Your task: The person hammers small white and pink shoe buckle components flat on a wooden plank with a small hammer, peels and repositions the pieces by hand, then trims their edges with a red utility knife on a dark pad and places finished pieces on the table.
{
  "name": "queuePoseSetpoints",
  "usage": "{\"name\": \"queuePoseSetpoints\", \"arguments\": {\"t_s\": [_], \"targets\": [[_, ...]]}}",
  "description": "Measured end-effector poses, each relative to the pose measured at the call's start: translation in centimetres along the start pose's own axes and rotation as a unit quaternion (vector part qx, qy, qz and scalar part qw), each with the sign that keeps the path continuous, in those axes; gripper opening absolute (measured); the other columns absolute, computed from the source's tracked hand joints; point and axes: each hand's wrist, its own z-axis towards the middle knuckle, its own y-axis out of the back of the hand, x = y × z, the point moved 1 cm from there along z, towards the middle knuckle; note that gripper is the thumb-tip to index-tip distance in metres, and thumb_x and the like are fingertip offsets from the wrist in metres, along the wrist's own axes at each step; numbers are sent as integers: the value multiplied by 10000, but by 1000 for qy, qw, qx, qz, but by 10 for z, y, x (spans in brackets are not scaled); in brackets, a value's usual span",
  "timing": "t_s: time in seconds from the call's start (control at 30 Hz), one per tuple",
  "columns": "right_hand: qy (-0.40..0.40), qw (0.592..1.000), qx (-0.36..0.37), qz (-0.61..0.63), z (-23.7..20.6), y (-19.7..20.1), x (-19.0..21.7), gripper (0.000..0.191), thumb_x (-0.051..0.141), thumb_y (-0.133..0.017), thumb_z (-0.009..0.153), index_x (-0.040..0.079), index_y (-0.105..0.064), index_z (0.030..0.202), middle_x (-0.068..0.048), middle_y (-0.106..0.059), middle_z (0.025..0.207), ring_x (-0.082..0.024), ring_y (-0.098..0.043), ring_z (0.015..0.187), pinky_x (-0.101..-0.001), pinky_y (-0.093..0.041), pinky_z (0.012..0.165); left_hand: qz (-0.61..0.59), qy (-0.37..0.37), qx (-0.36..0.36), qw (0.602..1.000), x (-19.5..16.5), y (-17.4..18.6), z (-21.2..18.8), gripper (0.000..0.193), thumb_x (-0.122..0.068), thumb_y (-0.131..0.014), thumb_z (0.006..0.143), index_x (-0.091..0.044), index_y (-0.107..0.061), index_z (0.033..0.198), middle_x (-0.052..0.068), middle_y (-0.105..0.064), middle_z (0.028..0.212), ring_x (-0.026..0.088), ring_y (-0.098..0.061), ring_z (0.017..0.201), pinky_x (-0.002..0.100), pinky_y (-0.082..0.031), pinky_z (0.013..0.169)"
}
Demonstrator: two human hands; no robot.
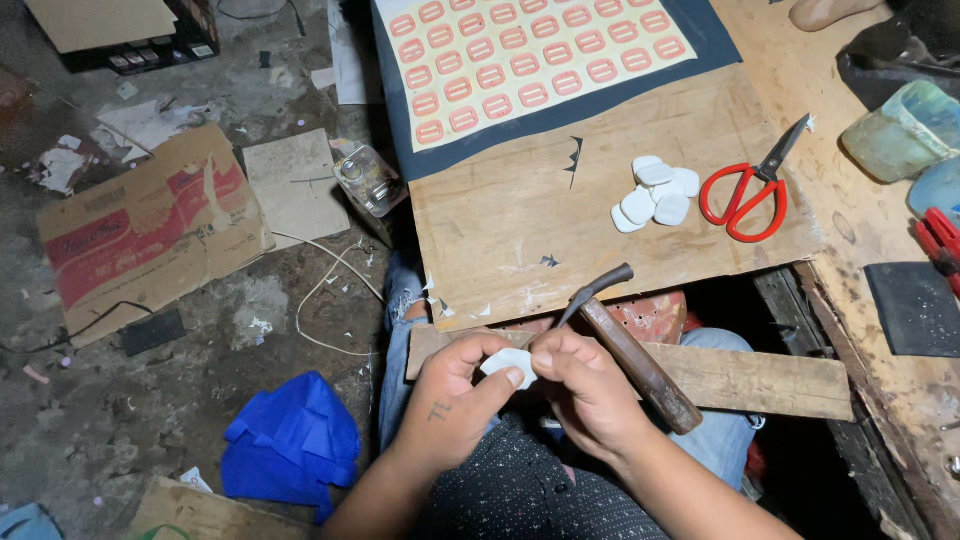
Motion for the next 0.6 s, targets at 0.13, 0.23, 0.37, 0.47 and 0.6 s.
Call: {"name": "queuePoseSetpoints", "arguments": {"t_s": [0.13,0.23,0.37,0.47,0.6], "targets": [[-21,998,-4,58,1,0,-4,106,146,-656,974,40,-650,964,-54,-677,946,-148,-625,893,-315,-499,825,-94,32,-15,995,1,-4,3,176,8,-658,922,15,-642,1097,59,-700,1041,94,-647,972,255,-531,879],[-34,998,-50,4,2,-3,-4,99,151,-632,908,96,-663,984,-42,-691,921,-134,-635,857,-303,-505,808,-132,74,-52,987,2,-4,4,188,31,-676,884,5,-635,1066,52,-694,989,100,-637,903,254,-521,811],[-8,1000,2,-30,2,-5,1,108,152,-651,963,44,-646,967,-40,-669,920,-122,-613,861,-292,-487,812,-71,86,-16,994,1,1,0,163,26,-683,897,24,-661,1059,42,-678,946,94,-619,854,250,-499,754],[-16,1000,15,17,2,-2,-1,159,173,-647,990,23,-638,936,-36,-663,896,-121,-609,839,-290,-480,786,-76,73,-5,994,1,1,2,166,14,-673,900,23,-663,1066,34,-692,958,87,-636,878,244,-514,790],[-16,998,-20,-65,2,6,-9,119,167,-637,965,53,-641,933,-15,-659,846,-92,-589,796,-271,-472,753,-77,105,-18,991,1,4,1,178,-13,-688,885,12,-673,1061,28,-707,944,86,-644,859,242,-521,777]]}}
